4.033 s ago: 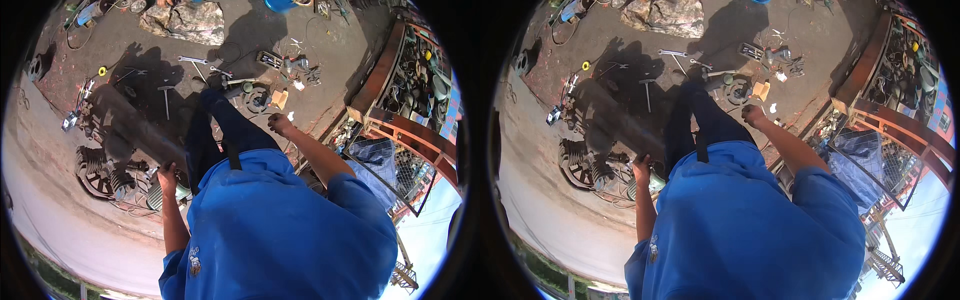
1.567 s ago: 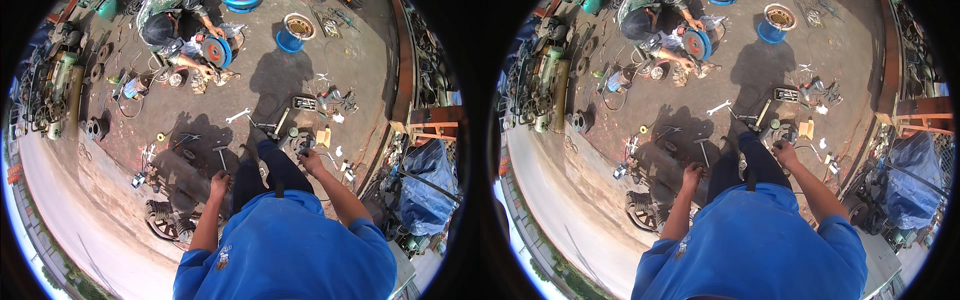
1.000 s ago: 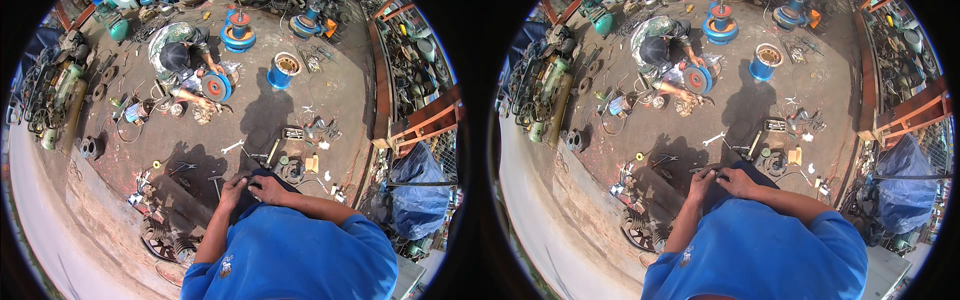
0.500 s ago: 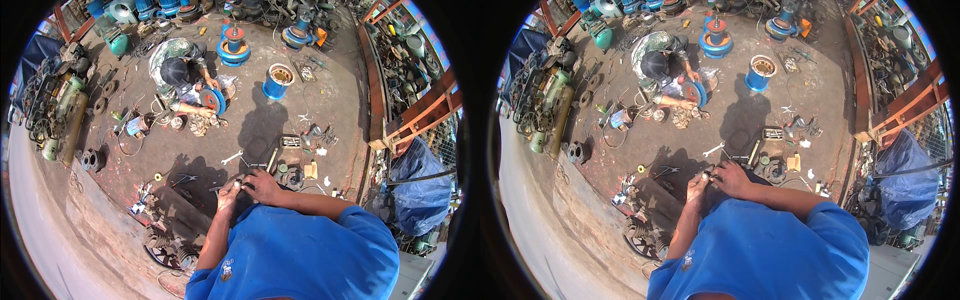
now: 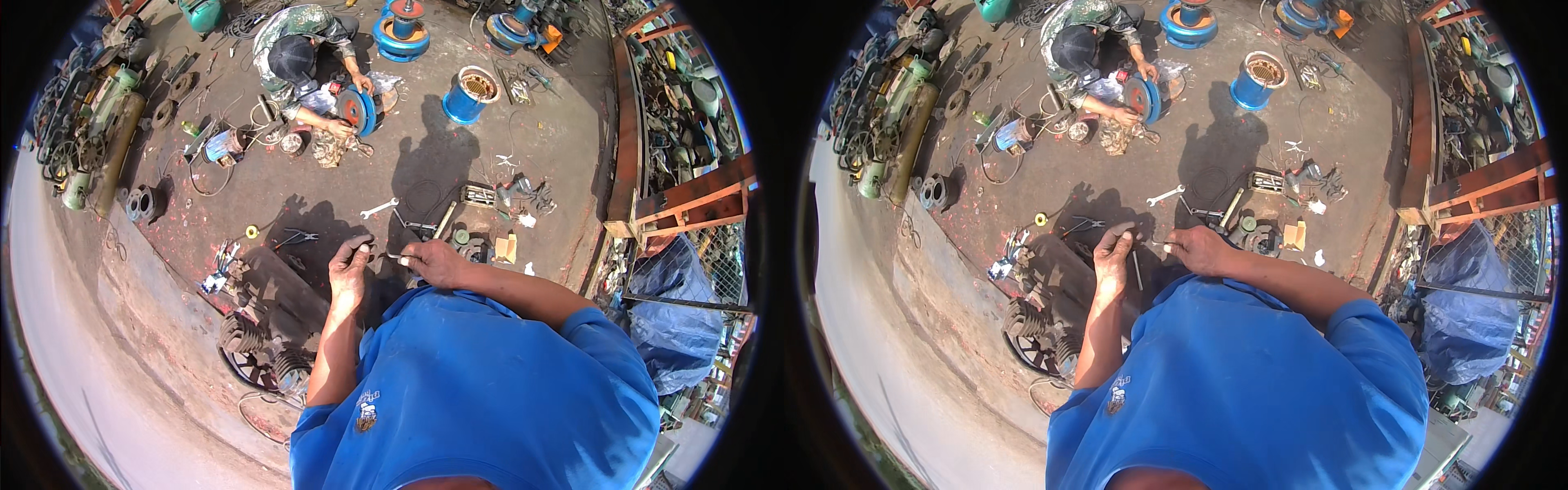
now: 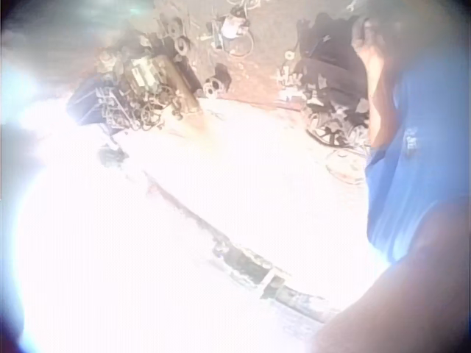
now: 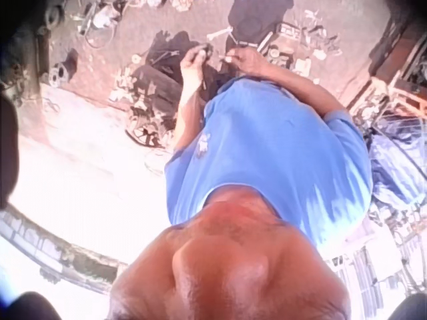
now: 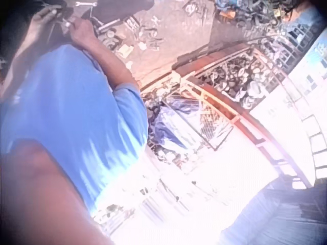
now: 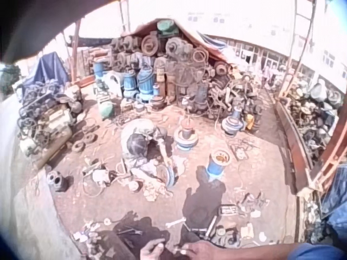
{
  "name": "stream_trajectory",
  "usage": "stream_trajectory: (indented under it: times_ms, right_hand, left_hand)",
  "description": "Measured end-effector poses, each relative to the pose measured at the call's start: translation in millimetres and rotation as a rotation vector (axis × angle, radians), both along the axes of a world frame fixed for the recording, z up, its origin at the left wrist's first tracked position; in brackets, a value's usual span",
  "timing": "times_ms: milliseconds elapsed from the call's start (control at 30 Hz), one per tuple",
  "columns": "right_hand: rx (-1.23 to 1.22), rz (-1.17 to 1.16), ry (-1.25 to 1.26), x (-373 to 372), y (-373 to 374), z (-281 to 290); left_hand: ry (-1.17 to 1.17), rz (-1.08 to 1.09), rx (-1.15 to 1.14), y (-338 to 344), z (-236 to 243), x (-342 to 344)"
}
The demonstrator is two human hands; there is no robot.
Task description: The person works on a motor assembly, using a wrench to tighten bolts and a hammer to tap components. They handle the motor and various tools while standing in a cluttered workshop.
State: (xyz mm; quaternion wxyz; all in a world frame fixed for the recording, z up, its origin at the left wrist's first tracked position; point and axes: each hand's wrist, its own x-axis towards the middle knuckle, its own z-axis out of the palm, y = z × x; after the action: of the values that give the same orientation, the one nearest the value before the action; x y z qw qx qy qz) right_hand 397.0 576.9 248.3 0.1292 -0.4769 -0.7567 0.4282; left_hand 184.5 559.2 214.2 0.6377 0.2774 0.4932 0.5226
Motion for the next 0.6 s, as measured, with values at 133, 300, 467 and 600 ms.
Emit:
stream_trajectory:
  times_ms: [133,300,467,600]
  right_hand:
    - [-0.292,-0.092,0.123,-3,2,4]
    - [-0.445,-0.085,0.096,-7,7,19]
    - [-0.234,-0.094,0.08,-3,0,9]
    - [-0.311,-0.156,0.124,2,0,12]
  left_hand:
    - [0.341,-0.373,0.199,-9,18,-7]
    - [0.266,-0.286,0.109,-21,5,5]
    - [0.287,-0.264,0.059,-20,3,13]
    - [0.3,-0.268,0.126,-17,-1,17]
